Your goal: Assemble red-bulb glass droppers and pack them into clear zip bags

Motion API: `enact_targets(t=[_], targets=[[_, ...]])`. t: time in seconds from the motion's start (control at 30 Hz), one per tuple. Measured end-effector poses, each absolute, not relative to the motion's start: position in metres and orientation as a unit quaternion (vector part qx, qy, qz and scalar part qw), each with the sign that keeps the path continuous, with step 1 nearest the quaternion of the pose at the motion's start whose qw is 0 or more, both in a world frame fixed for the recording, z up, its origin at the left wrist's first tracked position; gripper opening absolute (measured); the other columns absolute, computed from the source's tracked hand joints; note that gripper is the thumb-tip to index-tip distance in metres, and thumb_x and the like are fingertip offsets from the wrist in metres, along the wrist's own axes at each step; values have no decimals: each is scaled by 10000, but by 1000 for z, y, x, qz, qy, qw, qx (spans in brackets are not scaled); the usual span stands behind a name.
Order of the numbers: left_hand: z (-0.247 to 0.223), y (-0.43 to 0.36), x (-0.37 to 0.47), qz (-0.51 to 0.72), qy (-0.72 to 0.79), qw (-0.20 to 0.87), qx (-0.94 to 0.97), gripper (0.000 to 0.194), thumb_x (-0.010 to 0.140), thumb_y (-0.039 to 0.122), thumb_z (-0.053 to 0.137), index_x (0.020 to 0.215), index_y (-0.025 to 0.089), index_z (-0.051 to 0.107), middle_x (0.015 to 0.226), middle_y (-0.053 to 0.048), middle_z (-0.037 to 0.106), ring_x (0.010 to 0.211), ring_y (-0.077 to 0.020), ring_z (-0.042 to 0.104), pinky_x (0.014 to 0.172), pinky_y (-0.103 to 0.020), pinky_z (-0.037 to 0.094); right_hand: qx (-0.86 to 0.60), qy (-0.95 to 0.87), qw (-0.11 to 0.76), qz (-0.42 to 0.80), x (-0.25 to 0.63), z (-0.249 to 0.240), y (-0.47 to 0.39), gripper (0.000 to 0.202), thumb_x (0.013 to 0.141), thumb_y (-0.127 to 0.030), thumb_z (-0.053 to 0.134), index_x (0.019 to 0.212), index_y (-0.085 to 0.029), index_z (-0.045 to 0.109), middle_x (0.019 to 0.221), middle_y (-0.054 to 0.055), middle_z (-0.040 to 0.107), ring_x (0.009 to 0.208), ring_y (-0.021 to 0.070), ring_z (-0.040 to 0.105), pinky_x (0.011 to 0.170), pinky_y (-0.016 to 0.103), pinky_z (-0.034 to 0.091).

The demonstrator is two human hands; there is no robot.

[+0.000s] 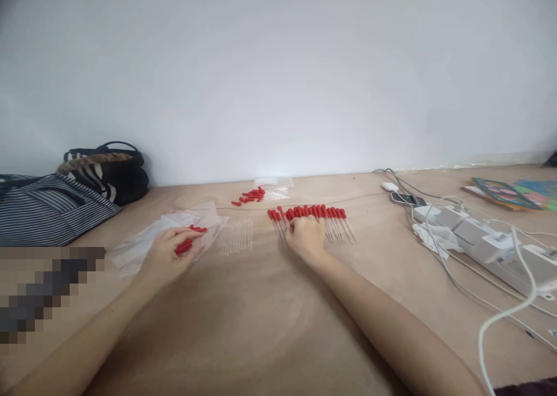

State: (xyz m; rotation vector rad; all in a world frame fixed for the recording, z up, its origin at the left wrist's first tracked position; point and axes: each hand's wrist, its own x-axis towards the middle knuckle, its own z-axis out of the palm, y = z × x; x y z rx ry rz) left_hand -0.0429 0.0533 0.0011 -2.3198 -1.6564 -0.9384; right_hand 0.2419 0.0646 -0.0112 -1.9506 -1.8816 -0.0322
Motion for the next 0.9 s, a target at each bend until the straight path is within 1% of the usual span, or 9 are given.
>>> enact_targets(t=[0.07, 0.17, 0.23, 0.37, 0.5, 0.6, 0.67, 0.77, 0.9], targets=[[6, 60, -58, -255, -578, 100, -769, 252, 721, 335, 506, 822, 173, 670, 841, -90, 609, 841, -259, 539, 788, -397, 410, -732, -652, 197, -6, 237, -11, 76, 252, 786, -265, 426, 740, -191, 662, 752, 66, 661, 798, 202, 552, 740, 330, 234], [14, 63, -73, -177, -602, 81, -774, 209, 684, 294, 526, 766, 190, 688, 807, -82, 620, 802, -259, 551, 757, -384, 413, -751, -637, 173, -5, 229, -13, 84, 248, 785, -267, 424, 812, -178, 654, 813, 89, 664, 834, 216, 567, 760, 345, 236], [18, 63, -79, -146, -609, 63, -777, 205, 654, 309, 560, 761, 198, 695, 771, -80, 623, 771, -266, 559, 723, -377, 418, -752, -640, 161, -8, 226, -13, 86, 244, 781, -274, 431, 832, -162, 642, 830, 104, 661, 846, 229, 568, 763, 357, 237], [20, 64, -88, -134, -607, 47, -782, 237, 584, 320, 630, 792, 227, 693, 742, -72, 632, 737, -277, 573, 659, -350, 423, -736, -655, 161, -53, 223, -13, 84, 236, 774, -234, 435, 879, -115, 610, 884, 143, 641, 844, 249, 564, 756, 376, 241], [14, 67, -97, -138, -604, 78, -781, 217, 586, 297, 635, 790, 245, 689, 745, -68, 632, 746, -279, 572, 667, -350, 418, -693, -696, 163, -94, 211, -9, 81, 246, 790, -188, 408, 917, -98, 599, 958, 185, 610, 880, 259, 546, 761, 388, 229], [9, 68, -98, -136, -607, 99, -777, 188, 646, 334, 605, 771, 225, 693, 743, -81, 616, 754, -283, 560, 687, -368, 414, -677, -717, 157, -49, 194, -3, 82, 241, 785, -233, 419, 844, -123, 625, 918, 161, 627, 856, 249, 554, 770, 387, 229], [7, 68, -94, -135, -616, 101, -769, 219, 698, 367, 565, 762, 202, 696, 750, -93, 609, 764, -284, 553, 706, -379, 414, -690, -708, 150, 1, 181, 2, 84, 253, 780, -254, 418, 816, -133, 638, 888, 146, 640, 824, 236, 569, 791, 392, 224], [5, 68, -86, -128, -632, 103, -757, 250, 726, 376, 546, 750, 176, 695, 744, -101, 600, 755, -277, 547, 712, -376, 417, -706, -693, 132, 59, 164, 6, 90, 260, 764, -282, 444, 847, -137, 643, 889, 143, 647, 812, 230, 584, 831, 406, 210], [0, 67, -78, -116, -636, 133, -751, 223, 735, 333, 531, 718, 170, 682, 746, -99, 599, 780, -276, 539, 726, -372, 411, -712, -686, 109, 101, 150, 5, 99, 233, 711, -271, 515, 851, -137, 645, 863, 132, 657, 803, 232, 599, 848, 415, 225]])
